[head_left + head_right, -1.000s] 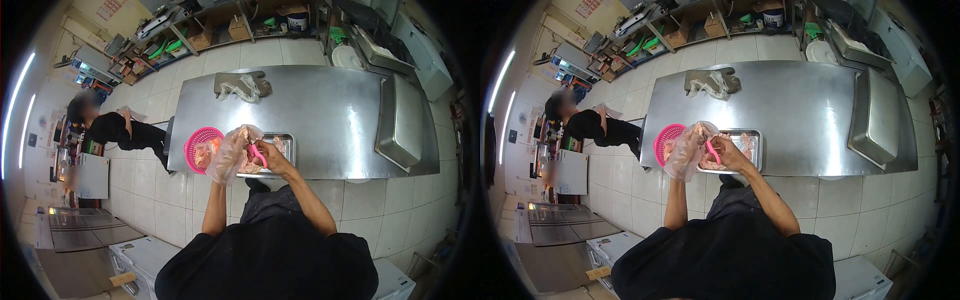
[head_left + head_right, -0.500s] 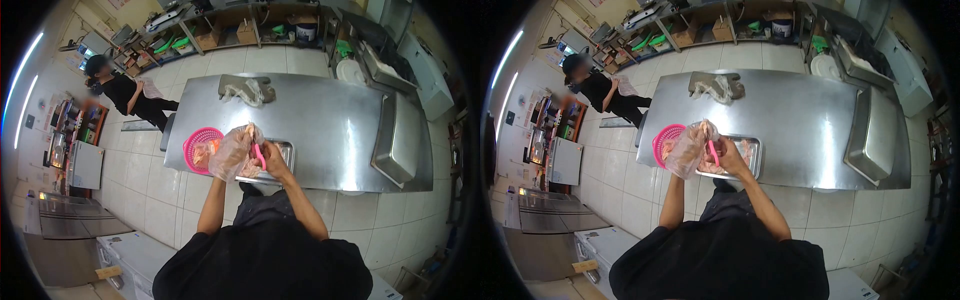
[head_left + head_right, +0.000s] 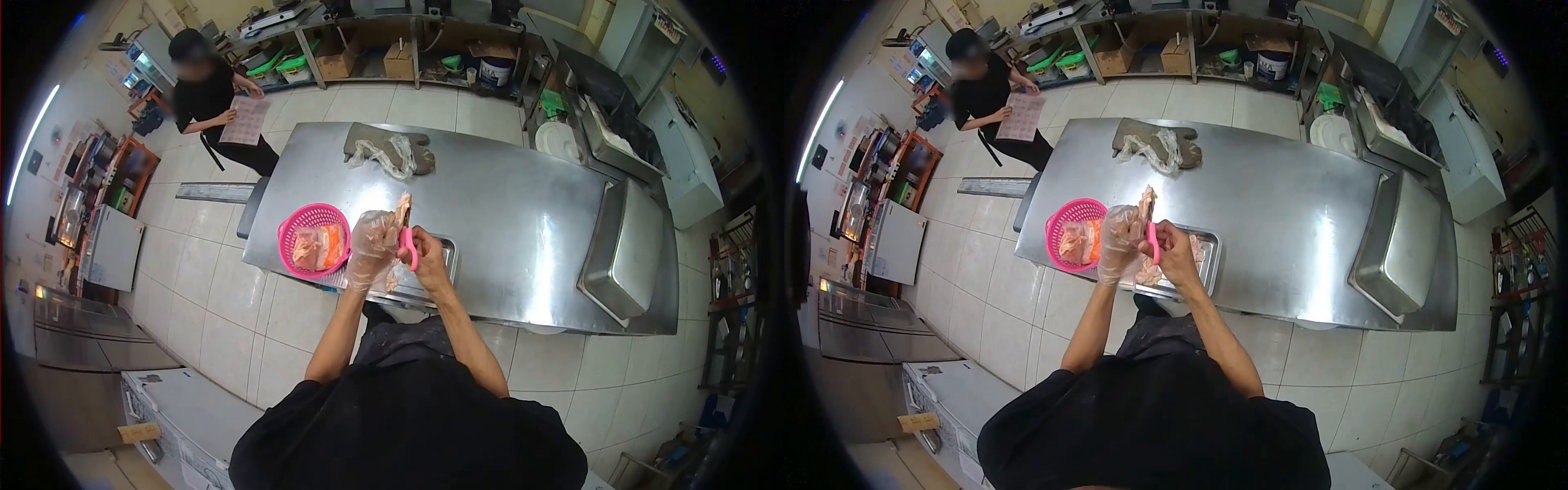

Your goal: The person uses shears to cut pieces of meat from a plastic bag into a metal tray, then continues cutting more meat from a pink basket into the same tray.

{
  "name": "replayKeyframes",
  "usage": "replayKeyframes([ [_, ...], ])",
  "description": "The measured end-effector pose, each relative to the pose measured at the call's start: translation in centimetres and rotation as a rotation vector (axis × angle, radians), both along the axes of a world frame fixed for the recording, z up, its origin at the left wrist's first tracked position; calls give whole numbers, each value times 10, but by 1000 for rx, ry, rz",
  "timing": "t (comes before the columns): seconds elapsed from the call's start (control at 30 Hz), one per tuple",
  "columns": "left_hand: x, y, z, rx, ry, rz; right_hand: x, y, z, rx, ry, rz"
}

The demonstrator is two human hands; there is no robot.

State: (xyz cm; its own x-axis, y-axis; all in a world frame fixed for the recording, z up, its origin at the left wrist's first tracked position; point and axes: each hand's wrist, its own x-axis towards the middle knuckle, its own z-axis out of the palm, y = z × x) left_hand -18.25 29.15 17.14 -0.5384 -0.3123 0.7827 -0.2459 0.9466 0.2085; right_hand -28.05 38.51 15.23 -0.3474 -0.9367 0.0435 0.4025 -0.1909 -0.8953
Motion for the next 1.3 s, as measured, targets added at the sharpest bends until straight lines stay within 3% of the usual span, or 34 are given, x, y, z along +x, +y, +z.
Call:
replayKeyframes([
  [0.03, 1, -1, -4, 32, -11, 3, 0, 1, 0, 3, 36, -15],
  [0.13, 0, -2, 2, 862, 290, -125, -4, 2, -10, 12, 241, -82],
  [0.17, 2, -9, -2, 1155, 525, -472, -7, 4, -13, 14, 308, -123],
  [0.3, 8, 8, 60, 1203, 294, -421, -16, 10, 6, -9, 479, -212],
  [0.4, 2, 0, 63, 749, -252, -243, -20, 20, 26, 38, 596, -182],
  [0.43, 3, 6, 69, 767, -208, -273, -20, 24, 37, 66, 638, -185],
  [0.5, -2, 0, 31, 754, -78, -302, -23, 25, 44, 110, 703, -182],
  [0.6, -12, 3, 14, 737, 43, -340, -25, 23, 33, 35, 634, -166],
  [0.67, -13, 9, 18, 902, 126, -403, -26, 25, 34, 60, 633, -117],
  [0.73, -12, 20, 39, 1247, 247, -498, -29, 28, 33, 41, 564, -64],
  [0.77, -15, 21, 32, 879, 188, -289, -29, 28, 30, 9, 494, -37],
  [0.87, -18, 11, 35, 463, 151, -272, -29, 28, 28, -77, 293, 13],
  [0.97, -18, 37, 55, 1057, 289, -354, -26, 27, 26, -161, 169, 70],
  [1.03, -22, 44, 70, 1139, 387, -469, -23, 26, 33, -203, 73, 132],
  [1.17, -29, 32, 73, 1230, 437, -732, -28, 29, 38, -124, 123, 199],
  [1.3, -12, 14, 29, 1327, 271, -773, -31, 29, 44, -50, 156, 211],
])
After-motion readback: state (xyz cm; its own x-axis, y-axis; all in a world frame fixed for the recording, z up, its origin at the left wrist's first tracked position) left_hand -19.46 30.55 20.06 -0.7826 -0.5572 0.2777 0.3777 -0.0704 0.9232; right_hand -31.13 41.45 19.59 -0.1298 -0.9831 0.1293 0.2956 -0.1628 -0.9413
